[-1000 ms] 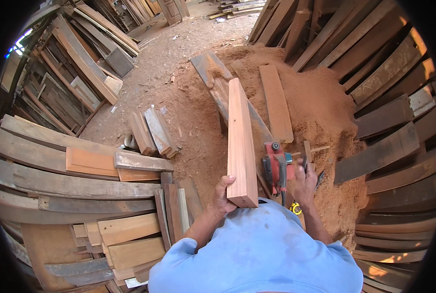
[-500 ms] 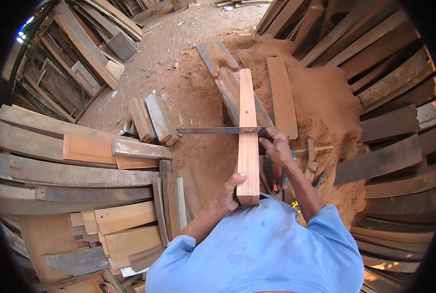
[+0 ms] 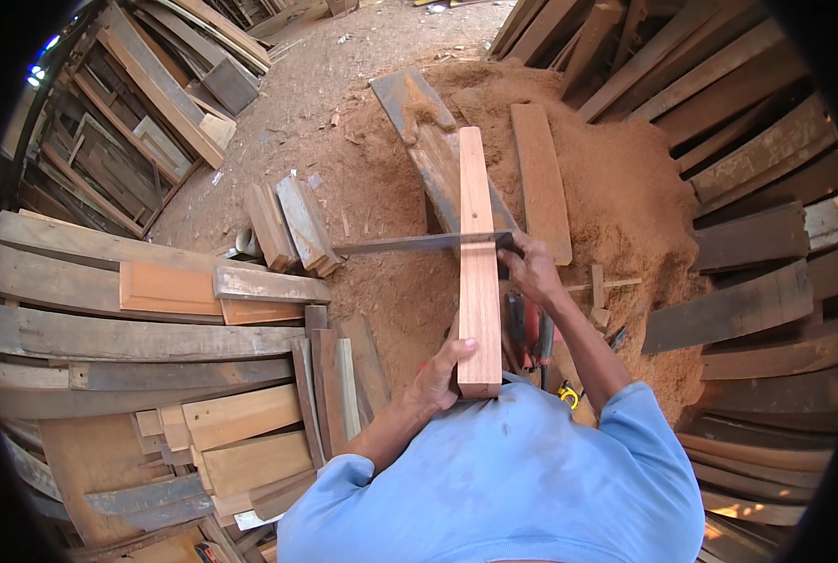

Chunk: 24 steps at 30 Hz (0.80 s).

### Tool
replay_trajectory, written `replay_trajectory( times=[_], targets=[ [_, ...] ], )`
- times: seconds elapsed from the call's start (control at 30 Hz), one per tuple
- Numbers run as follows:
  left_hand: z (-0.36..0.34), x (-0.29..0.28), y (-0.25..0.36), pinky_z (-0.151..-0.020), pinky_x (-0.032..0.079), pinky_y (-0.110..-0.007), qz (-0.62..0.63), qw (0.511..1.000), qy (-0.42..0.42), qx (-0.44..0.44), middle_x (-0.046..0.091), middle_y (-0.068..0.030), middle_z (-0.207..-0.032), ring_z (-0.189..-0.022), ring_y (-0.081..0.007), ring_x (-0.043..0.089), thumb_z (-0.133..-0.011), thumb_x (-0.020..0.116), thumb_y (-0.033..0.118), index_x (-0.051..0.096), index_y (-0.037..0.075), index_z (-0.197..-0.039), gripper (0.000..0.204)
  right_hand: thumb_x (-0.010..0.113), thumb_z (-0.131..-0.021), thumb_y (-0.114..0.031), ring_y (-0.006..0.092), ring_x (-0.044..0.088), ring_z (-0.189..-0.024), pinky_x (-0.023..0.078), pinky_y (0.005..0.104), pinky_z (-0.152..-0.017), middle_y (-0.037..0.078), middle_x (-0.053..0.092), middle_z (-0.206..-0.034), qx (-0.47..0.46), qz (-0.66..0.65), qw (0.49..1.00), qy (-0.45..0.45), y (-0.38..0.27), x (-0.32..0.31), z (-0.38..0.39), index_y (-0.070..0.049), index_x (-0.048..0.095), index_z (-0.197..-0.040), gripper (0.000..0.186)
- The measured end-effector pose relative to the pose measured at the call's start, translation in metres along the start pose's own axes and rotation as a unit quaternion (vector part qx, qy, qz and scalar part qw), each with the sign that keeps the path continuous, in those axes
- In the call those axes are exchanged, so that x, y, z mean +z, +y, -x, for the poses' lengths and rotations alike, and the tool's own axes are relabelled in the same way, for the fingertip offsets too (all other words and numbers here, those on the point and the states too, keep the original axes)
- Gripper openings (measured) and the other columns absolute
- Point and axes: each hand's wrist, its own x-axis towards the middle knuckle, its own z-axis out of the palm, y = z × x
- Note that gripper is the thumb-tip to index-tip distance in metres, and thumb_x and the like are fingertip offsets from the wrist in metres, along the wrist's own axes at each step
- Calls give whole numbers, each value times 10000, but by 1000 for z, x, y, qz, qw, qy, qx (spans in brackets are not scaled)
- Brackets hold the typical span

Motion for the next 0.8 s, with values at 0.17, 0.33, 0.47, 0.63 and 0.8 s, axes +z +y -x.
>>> replay_trajectory(
  times=[0.17,0.33,0.47,0.63,0.8],
  targets=[
    [0,-8,-4,-934,556,-456,-8,1000,12,5,549,-182,-1198,-1101,-285,611,-818,735,439,369,-27,-1433,853,669,-908,-44,238,719,-850,541,378,-796,151,750,-924,-18,33,999,18,44,7,-32,-24,711,-1082,180],
    [1,-7,-4,-950,549,-460,4,1000,12,-3,548,-176,-1207,-1105,-284,607,-811,741,431,368,-5,-1444,855,680,-908,-47,207,707,-846,542,363,-801,131,749,-924,3,-18,1000,13,40,9,-30,-27,710,-1097,193],
    [0,-3,-1,-974,537,-464,-5,1000,0,6,546,-185,-1244,-1139,-300,603,-809,729,438,355,1,-1467,874,664,-928,-57,177,673,-835,532,327,-789,73,730,-905,1,-12,998,55,29,1,-25,-4,710,-1078,165],
    [5,3,10,-1042,474,-548,64,997,-34,26,538,-214,-1339,-1235,-346,575,-794,699,503,334,23,-1516,940,594,-979,-105,101,599,-843,498,294,-745,41,675,-981,50,-89,963,251,8,-42,13,3,663,-1047,145],
    [-8,38,26,-1110,398,-599,264,950,-145,82,497,-155,-1470,-1333,-363,514,-796,661,596,390,138,-1536,912,611,-985,-202,141,583,-799,483,343,-720,72,655,-927,77,3,974,215,42,-106,100,-8,609,-1033,200]
  ],
)
